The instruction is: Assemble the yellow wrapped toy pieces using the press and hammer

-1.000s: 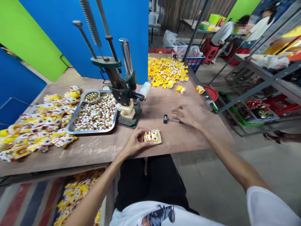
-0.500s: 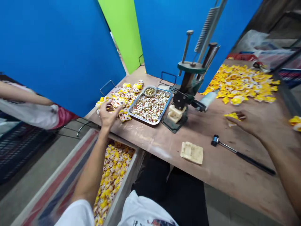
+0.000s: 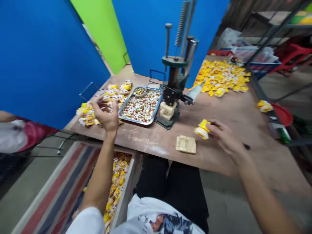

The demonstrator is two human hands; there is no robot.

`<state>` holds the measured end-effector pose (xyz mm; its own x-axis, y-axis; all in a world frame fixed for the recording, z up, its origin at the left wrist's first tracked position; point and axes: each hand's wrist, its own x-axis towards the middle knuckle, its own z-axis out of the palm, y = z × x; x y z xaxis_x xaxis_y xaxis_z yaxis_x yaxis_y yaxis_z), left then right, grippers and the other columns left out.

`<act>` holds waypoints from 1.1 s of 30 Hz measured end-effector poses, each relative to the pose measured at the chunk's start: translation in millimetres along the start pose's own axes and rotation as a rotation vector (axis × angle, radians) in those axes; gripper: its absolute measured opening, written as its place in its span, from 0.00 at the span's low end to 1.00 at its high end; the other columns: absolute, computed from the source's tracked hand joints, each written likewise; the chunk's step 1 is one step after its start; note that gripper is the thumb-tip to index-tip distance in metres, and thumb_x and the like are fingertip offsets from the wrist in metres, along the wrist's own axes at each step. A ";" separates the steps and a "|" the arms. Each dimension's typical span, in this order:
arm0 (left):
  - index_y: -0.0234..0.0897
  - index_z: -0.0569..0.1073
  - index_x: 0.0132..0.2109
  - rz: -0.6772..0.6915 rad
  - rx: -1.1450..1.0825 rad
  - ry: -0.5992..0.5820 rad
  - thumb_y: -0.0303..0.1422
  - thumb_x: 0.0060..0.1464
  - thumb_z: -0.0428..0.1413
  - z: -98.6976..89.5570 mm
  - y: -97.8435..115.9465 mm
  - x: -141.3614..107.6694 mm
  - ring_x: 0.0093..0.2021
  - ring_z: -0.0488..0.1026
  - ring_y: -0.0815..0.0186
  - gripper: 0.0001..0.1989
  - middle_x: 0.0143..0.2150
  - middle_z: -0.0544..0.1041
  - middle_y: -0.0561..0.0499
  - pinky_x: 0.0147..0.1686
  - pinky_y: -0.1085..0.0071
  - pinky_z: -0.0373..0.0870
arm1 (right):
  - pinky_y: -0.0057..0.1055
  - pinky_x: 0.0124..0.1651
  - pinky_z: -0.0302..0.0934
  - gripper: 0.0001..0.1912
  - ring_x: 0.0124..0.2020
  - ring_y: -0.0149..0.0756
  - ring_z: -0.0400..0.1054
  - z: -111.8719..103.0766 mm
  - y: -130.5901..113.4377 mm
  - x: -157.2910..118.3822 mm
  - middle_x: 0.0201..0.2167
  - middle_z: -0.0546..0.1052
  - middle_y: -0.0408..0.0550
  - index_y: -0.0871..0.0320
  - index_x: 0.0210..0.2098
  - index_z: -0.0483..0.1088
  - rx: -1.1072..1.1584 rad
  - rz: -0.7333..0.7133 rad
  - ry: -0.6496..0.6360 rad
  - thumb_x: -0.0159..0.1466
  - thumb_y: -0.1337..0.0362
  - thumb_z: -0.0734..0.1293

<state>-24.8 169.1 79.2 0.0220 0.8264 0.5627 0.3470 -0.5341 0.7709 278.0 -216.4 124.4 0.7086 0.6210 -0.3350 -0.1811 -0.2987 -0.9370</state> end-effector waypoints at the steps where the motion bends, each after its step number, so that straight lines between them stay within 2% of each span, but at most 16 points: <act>1: 0.39 0.67 0.65 0.008 -0.139 -0.142 0.42 0.67 0.66 4.7 26.4 -41.0 0.49 0.77 0.59 0.27 0.55 0.76 0.43 0.52 0.59 0.77 | 0.36 0.47 0.81 0.31 0.50 0.44 0.81 20.2 1.5 -3.3 0.51 0.85 0.48 0.50 0.48 0.82 0.047 -0.012 -0.014 0.52 0.42 0.86; 3: 0.45 0.64 0.71 -0.044 -0.359 -0.510 0.44 0.61 0.71 13.7 75.5 -121.8 0.52 0.80 0.57 0.38 0.61 0.76 0.41 0.53 0.58 0.81 | 0.36 0.48 0.81 0.31 0.48 0.43 0.82 60.7 7.6 -2.4 0.48 0.85 0.48 0.51 0.47 0.80 0.138 -0.032 -0.044 0.51 0.43 0.87; 4: 0.46 0.62 0.73 -0.065 -0.426 -0.630 0.45 0.57 0.75 18.7 94.8 -155.9 0.55 0.80 0.54 0.45 0.64 0.75 0.39 0.56 0.55 0.82 | 0.36 0.49 0.81 0.31 0.47 0.42 0.82 79.2 11.6 0.8 0.48 0.86 0.48 0.52 0.46 0.80 0.180 -0.032 -0.067 0.52 0.43 0.87; 5: 0.46 0.63 0.73 -0.086 -0.468 -0.690 0.45 0.56 0.75 24.2 109.0 -182.8 0.59 0.80 0.52 0.45 0.66 0.74 0.38 0.58 0.53 0.82 | 0.36 0.48 0.80 0.31 0.46 0.41 0.82 95.7 15.7 5.1 0.47 0.86 0.48 0.52 0.46 0.79 0.220 -0.028 -0.089 0.53 0.42 0.86; 7: 0.44 0.67 0.70 -0.147 -0.499 -0.654 0.47 0.61 0.72 36.4 120.5 -212.3 0.61 0.80 0.51 0.37 0.66 0.76 0.38 0.61 0.51 0.82 | 0.35 0.46 0.80 0.31 0.43 0.39 0.82 120.7 23.1 15.4 0.45 0.86 0.47 0.53 0.45 0.78 0.283 -0.012 -0.137 0.53 0.41 0.86; 9: 0.42 0.71 0.68 -0.201 -0.485 -0.554 0.48 0.66 0.67 46.8 114.2 -213.0 0.61 0.82 0.52 0.30 0.65 0.78 0.39 0.63 0.51 0.82 | 0.33 0.46 0.79 0.33 0.42 0.37 0.81 133.1 28.1 27.3 0.44 0.86 0.46 0.53 0.45 0.79 0.298 -0.007 -0.198 0.52 0.39 0.86; 11: 0.40 0.73 0.68 -0.220 -0.451 -0.470 0.48 0.66 0.67 54.4 100.0 -197.6 0.60 0.83 0.54 0.30 0.64 0.79 0.39 0.64 0.52 0.81 | 0.33 0.48 0.78 0.34 0.43 0.36 0.81 132.1 30.2 40.6 0.44 0.86 0.46 0.53 0.46 0.80 0.262 -0.019 -0.237 0.51 0.38 0.86; 13: 0.39 0.75 0.67 -0.210 -0.415 -0.410 0.47 0.65 0.68 62.2 86.8 -179.4 0.61 0.83 0.54 0.30 0.63 0.81 0.40 0.65 0.53 0.81 | 0.33 0.49 0.78 0.34 0.43 0.36 0.80 119.5 29.9 54.9 0.44 0.86 0.47 0.54 0.46 0.81 0.207 -0.043 -0.189 0.52 0.37 0.85; 16: 0.39 0.78 0.63 -0.179 -0.384 -0.383 0.46 0.64 0.69 80.0 77.9 -162.7 0.60 0.83 0.55 0.27 0.62 0.82 0.42 0.64 0.54 0.80 | 0.32 0.47 0.76 0.35 0.43 0.36 0.80 89.8 26.2 76.4 0.44 0.86 0.49 0.55 0.47 0.80 0.157 -0.097 -0.021 0.55 0.33 0.81; 21: 0.37 0.80 0.57 -0.173 -0.323 -0.333 0.42 0.65 0.68 110.8 82.1 -163.6 0.55 0.83 0.54 0.19 0.56 0.84 0.42 0.61 0.53 0.80 | 0.36 0.52 0.78 0.32 0.48 0.40 0.81 54.0 5.3 112.0 0.43 0.85 0.50 0.54 0.46 0.78 0.209 -0.139 0.059 0.64 0.32 0.76; 23: 0.38 0.80 0.56 -0.161 -0.265 -0.315 0.41 0.66 0.67 115.0 83.2 -166.6 0.55 0.82 0.54 0.17 0.55 0.83 0.42 0.61 0.53 0.79 | 0.40 0.54 0.79 0.33 0.50 0.43 0.82 49.7 -19.3 127.8 0.44 0.85 0.52 0.53 0.46 0.76 0.248 -0.167 0.057 0.65 0.29 0.73; 25: 0.38 0.79 0.56 -0.153 -0.256 -0.332 0.41 0.66 0.66 115.1 82.8 -168.5 0.56 0.81 0.54 0.16 0.55 0.83 0.42 0.62 0.54 0.78 | 0.43 0.53 0.80 0.36 0.51 0.45 0.81 50.0 -59.4 141.8 0.45 0.85 0.54 0.55 0.46 0.75 0.249 -0.148 0.040 0.67 0.26 0.68; 28: 0.38 0.79 0.57 -0.151 -0.287 -0.340 0.40 0.66 0.66 113.5 81.5 -169.5 0.58 0.81 0.53 0.17 0.57 0.83 0.41 0.62 0.55 0.78 | 0.40 0.52 0.77 0.44 0.51 0.39 0.81 59.6 -136.2 144.1 0.43 0.83 0.57 0.60 0.46 0.74 0.237 -0.104 0.028 0.76 0.28 0.48; 29: 0.38 0.79 0.57 -0.157 -0.294 -0.338 0.40 0.66 0.67 113.4 81.1 -169.6 0.58 0.81 0.54 0.18 0.57 0.83 0.41 0.62 0.55 0.78 | 0.38 0.51 0.77 0.48 0.50 0.37 0.80 66.0 -158.6 136.5 0.42 0.82 0.56 0.60 0.46 0.74 0.249 -0.154 0.015 0.77 0.29 0.41; 31: 0.38 0.78 0.58 -0.185 -0.311 -0.336 0.41 0.65 0.67 113.6 80.3 -169.7 0.58 0.82 0.54 0.19 0.58 0.82 0.41 0.62 0.55 0.78 | 0.34 0.48 0.77 0.53 0.48 0.35 0.81 84.6 -184.5 108.7 0.38 0.78 0.50 0.59 0.47 0.75 0.233 -0.383 0.004 0.74 0.30 0.32; 33: 0.38 0.77 0.59 -0.228 -0.336 -0.357 0.43 0.65 0.67 112.8 79.0 -169.1 0.61 0.80 0.53 0.21 0.60 0.81 0.40 0.64 0.53 0.77 | 0.33 0.47 0.79 0.53 0.45 0.35 0.80 109.9 -176.7 71.1 0.37 0.75 0.46 0.57 0.49 0.75 0.045 -0.640 -0.013 0.74 0.29 0.32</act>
<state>104.6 7.3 11.3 0.3187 0.9060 0.2785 0.0621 -0.3131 0.9477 285.4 -39.8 255.2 0.6778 0.6751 0.2911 0.2465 0.1643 -0.9551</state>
